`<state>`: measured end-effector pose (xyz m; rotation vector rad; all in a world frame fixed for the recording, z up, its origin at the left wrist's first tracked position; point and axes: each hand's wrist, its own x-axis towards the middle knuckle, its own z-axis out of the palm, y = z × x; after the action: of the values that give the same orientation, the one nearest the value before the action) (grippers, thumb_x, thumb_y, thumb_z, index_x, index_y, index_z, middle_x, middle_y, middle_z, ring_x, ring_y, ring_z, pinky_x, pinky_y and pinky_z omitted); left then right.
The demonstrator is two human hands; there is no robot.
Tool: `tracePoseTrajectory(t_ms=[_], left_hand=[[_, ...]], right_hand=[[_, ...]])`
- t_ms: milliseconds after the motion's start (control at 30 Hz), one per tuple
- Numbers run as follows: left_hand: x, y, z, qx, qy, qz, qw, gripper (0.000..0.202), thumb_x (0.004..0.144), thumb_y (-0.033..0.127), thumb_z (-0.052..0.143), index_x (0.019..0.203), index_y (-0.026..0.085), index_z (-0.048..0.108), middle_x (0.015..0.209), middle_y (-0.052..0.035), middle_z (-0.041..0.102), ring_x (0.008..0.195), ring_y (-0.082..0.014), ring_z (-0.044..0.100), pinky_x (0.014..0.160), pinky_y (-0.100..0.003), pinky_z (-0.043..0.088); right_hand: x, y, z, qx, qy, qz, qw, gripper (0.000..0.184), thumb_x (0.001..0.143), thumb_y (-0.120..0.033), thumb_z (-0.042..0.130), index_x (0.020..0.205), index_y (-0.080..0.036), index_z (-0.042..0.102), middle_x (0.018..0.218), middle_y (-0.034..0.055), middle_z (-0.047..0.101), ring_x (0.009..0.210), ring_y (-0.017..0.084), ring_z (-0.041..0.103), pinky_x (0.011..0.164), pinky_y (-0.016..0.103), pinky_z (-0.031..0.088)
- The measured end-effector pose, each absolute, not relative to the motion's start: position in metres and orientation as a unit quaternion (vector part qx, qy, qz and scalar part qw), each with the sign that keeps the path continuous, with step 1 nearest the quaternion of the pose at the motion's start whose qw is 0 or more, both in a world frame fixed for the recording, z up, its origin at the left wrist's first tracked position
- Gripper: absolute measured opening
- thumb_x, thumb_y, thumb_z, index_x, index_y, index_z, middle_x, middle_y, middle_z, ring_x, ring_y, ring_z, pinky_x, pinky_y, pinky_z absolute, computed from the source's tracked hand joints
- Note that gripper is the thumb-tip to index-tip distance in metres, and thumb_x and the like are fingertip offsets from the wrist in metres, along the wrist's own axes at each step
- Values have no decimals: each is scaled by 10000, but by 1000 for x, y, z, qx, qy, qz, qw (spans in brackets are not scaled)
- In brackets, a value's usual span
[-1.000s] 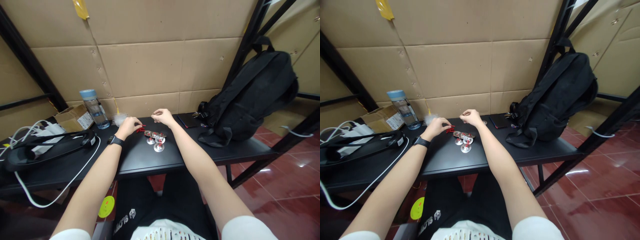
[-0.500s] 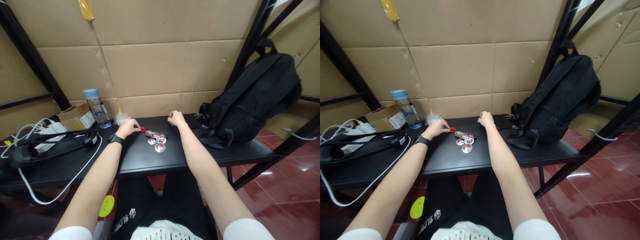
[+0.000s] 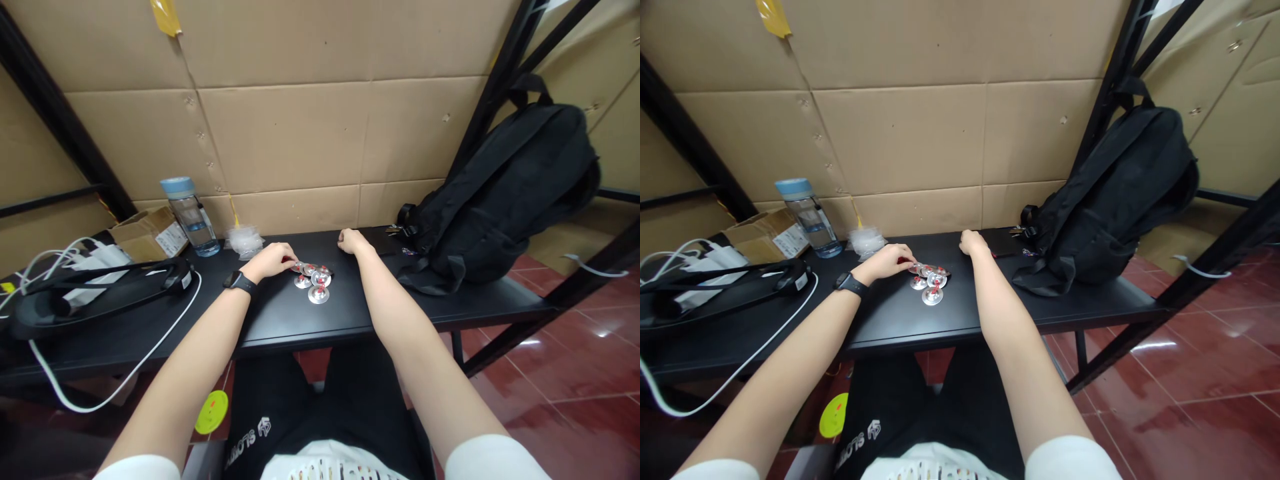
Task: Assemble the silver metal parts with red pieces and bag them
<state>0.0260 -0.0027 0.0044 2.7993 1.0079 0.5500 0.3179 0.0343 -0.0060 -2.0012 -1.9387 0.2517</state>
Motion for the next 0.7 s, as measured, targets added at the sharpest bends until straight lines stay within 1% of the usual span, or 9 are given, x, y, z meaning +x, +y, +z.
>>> tracePoseTrajectory(t_ms=[100,200,300,400,467,533,633,700], left_hand=[[29,-6,5,929,323,167,70,150,862,229,709,926,289,830,963,-36,745,872,-199,698,892,-321,526],[32,-8,5,931,317,163,75,160,850,233,731,960,294,830,977,-35,737,881,-199,696,897,-318,521],[36,-9,3,929,326,162,61,121,828,219,750,911,265,825,971,-43,724,860,-197,687,855,-308,518],[40,-9,1,929,336,154,34,68,826,193,738,837,227,796,918,-43,711,816,-189,674,783,-288,502],[40,-8,1,928,340,151,17,77,851,188,708,799,205,762,882,-42,706,778,-179,663,749,-278,486],[37,-7,3,922,349,167,9,103,886,197,669,804,195,732,859,-40,712,752,-171,659,726,-270,472],[27,-4,7,898,379,224,6,129,937,217,597,878,198,710,818,-30,729,729,-171,664,699,-262,456],[22,-2,9,883,396,250,0,135,941,216,578,904,200,707,792,-24,735,701,-170,660,682,-261,446]], right_hand=[[318,34,-5,-709,-679,91,165,311,821,-174,729,1131,-153,728,1172,187,733,1093,272,699,919,329,529],[315,31,-2,-721,-670,93,152,360,791,-207,764,1147,-165,726,1223,201,707,1142,313,674,942,390,529],[309,26,1,-715,-677,66,159,392,815,-241,745,1201,-181,707,1331,201,649,1253,359,600,1003,470,501],[301,24,3,-674,-713,19,192,364,854,-255,708,1211,-185,701,1354,188,627,1287,361,561,1047,480,470],[294,24,3,-630,-744,7,222,339,871,-246,696,1203,-178,700,1334,179,638,1278,339,566,1065,460,459],[285,25,2,-577,-772,29,265,335,883,-226,692,1212,-162,685,1299,166,663,1232,291,603,1064,416,463],[267,23,2,-504,-790,132,324,364,897,-237,699,1247,-151,649,1210,127,715,1025,201,687,955,334,521],[254,18,3,-454,-803,194,333,326,908,-252,695,1218,-160,659,1137,94,744,919,164,701,878,296,538]])
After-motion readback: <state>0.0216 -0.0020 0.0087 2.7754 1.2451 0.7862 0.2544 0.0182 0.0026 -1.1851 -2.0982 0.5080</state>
